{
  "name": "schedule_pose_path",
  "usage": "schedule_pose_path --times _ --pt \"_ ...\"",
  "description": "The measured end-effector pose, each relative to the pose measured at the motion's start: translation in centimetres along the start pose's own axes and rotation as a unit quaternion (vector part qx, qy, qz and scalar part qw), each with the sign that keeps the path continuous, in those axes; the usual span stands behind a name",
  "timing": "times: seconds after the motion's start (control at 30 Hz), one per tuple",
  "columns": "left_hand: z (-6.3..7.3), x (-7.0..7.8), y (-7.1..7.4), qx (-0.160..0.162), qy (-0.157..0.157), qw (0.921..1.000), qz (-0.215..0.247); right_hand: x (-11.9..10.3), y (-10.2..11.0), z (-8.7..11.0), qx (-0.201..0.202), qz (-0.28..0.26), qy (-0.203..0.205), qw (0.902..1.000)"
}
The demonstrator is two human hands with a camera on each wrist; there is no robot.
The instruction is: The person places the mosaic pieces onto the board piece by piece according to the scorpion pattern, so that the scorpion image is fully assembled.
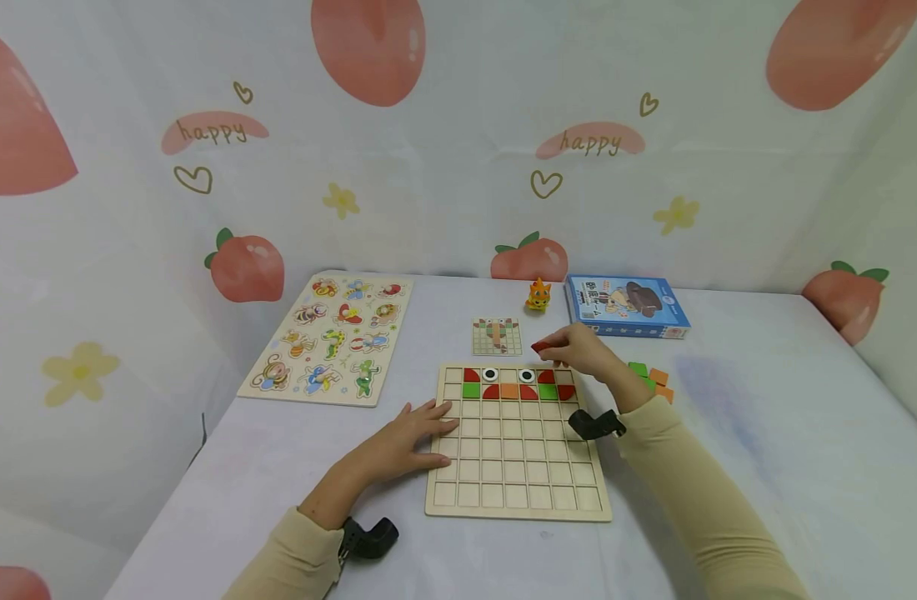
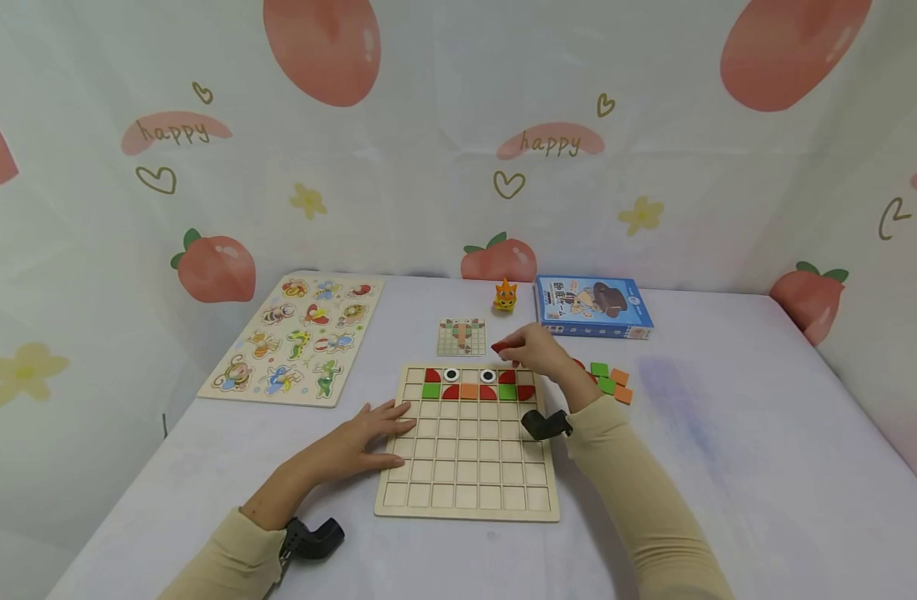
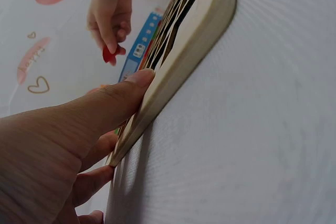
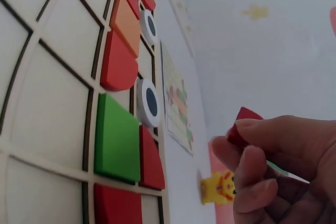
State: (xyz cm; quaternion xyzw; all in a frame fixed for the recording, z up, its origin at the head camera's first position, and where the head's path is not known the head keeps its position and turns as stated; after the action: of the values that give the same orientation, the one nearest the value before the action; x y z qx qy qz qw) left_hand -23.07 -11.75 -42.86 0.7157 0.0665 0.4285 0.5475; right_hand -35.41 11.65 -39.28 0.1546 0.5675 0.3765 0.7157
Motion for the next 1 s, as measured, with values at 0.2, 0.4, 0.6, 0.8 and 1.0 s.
schedule_pose_path --times 0.2,0.4,0.6,0.8,1.0 --pt "0.0 0.0 0.0 -0.001 -0.004 1.0000 0.005 -1.2 -1.0 -0.2 -0.014 -0.002 0.025 0.9996" --pt "0.0 0.2 0.1 -0.001 -0.006 1.0000 0.006 -3.3 -2.5 -0.5 -0.020 -0.013 0.052 0.9983" --pt "0.0 0.3 0.1 -0.002 -0.007 0.9999 0.008 -5.6 -4.9 -0.5 -0.049 0.016 0.108 0.9928" --pt "0.0 0.3 0.2 -0.005 -0.008 0.9999 0.008 -7.3 -7.1 -0.7 -0.072 0.025 0.121 0.9897" --pt "0.0 0.2 0.1 -0.006 -0.009 0.9999 0.007 -8.9 -9.0 -1.0 -0.089 0.036 0.143 0.9851"
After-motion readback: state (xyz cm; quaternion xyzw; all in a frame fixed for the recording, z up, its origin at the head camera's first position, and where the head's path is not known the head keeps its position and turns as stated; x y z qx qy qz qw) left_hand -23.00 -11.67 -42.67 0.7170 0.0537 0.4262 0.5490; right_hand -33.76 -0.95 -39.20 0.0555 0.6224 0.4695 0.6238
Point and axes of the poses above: each hand's wrist, its own z-axis away from the middle knuckle, its own y-axis out of the back of the hand, x = y × z, the point moved 8 cm from there along -z, towards the middle knuckle, and after that the axes turned 11 degrees about -y, right-handed, at the moved point
